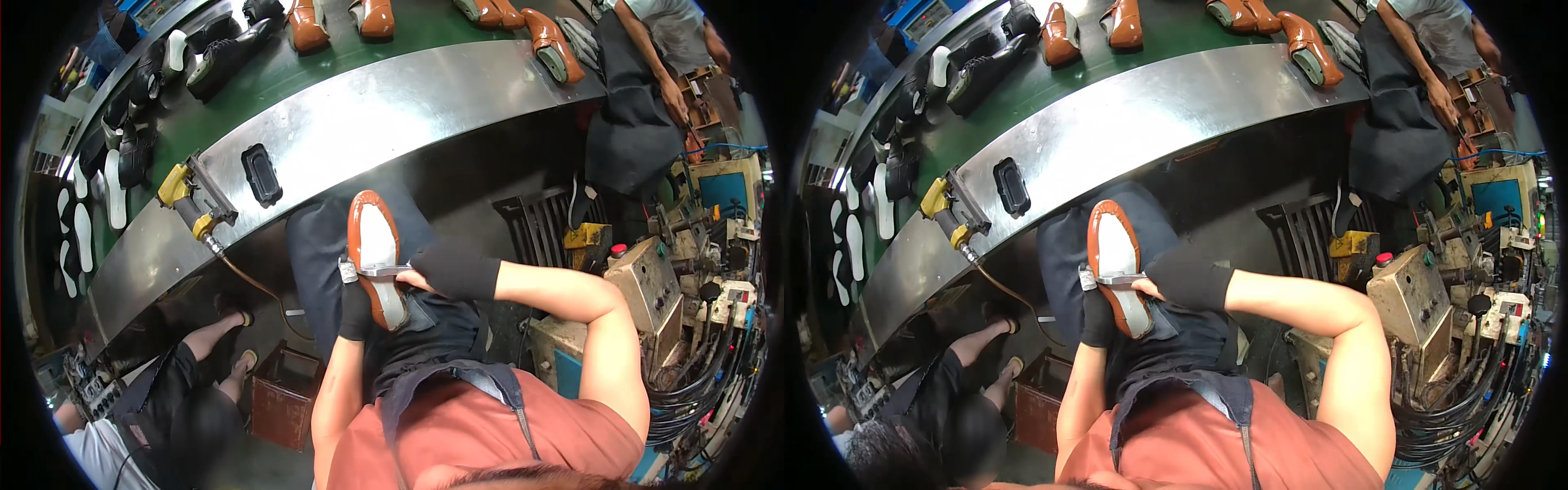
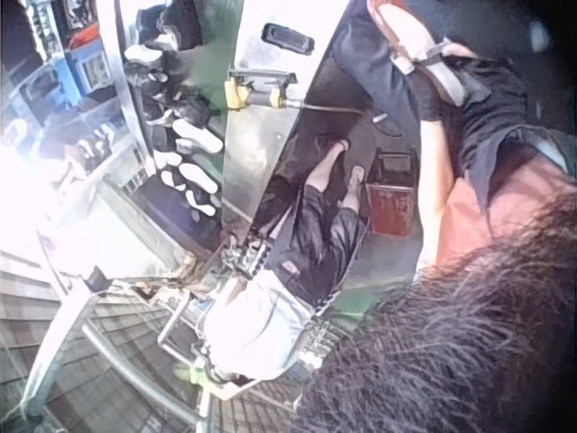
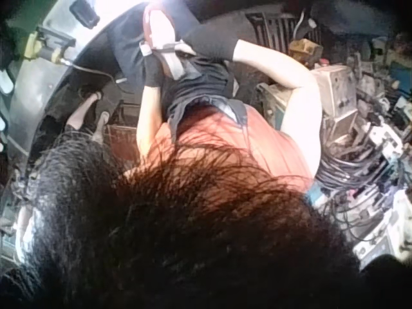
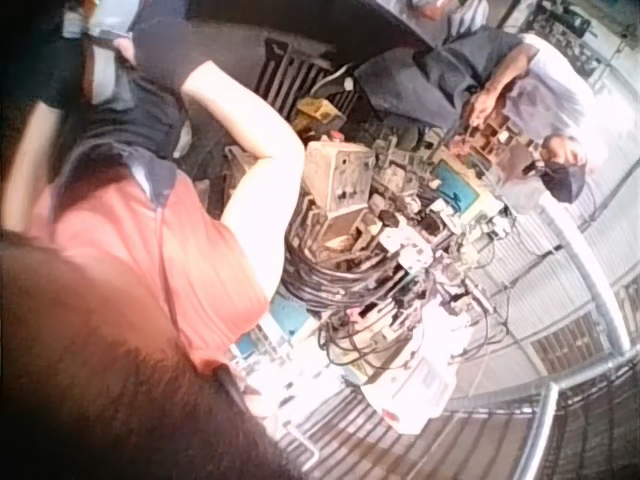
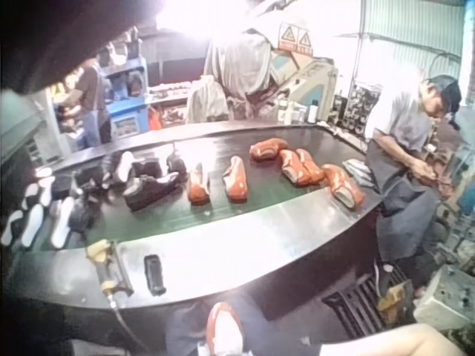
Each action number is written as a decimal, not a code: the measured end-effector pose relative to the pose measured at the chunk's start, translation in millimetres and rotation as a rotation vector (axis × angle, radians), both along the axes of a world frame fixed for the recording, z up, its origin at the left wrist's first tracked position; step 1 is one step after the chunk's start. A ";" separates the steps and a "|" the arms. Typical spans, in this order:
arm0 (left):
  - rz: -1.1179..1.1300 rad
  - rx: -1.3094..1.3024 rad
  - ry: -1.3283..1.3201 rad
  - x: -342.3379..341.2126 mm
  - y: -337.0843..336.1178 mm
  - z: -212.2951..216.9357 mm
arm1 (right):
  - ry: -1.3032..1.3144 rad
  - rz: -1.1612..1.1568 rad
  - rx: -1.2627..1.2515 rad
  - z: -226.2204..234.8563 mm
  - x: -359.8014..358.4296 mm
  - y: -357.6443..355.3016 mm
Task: The person uses a metal tool to scrape and trim the white sole material of high-heeled shoes on a factory assembly line. They process multiple shoes, including brown and black pairs, by holding them on their lap and working on the sole edges before placing them back on the conveyor.
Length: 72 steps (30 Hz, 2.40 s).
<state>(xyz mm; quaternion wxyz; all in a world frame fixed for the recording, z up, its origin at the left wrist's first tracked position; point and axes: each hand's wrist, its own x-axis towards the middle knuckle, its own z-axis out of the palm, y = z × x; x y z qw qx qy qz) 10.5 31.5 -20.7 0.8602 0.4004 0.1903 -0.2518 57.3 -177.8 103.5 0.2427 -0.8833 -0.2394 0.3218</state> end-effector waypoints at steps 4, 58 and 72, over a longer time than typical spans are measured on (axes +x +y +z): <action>0.200 0.494 -0.348 -3.5 -4.8 -48.2 | -0.048 -0.060 0.143 -39.0 -9.8 -4.9; 0.018 1.517 -1.350 531.1 -121.8 74.6 | 0.336 -0.800 0.290 -100.6 5.7 -0.9; -0.166 0.431 -0.592 460.2 -37.9 73.8 | 0.445 -0.869 0.419 -84.7 -16.3 -5.9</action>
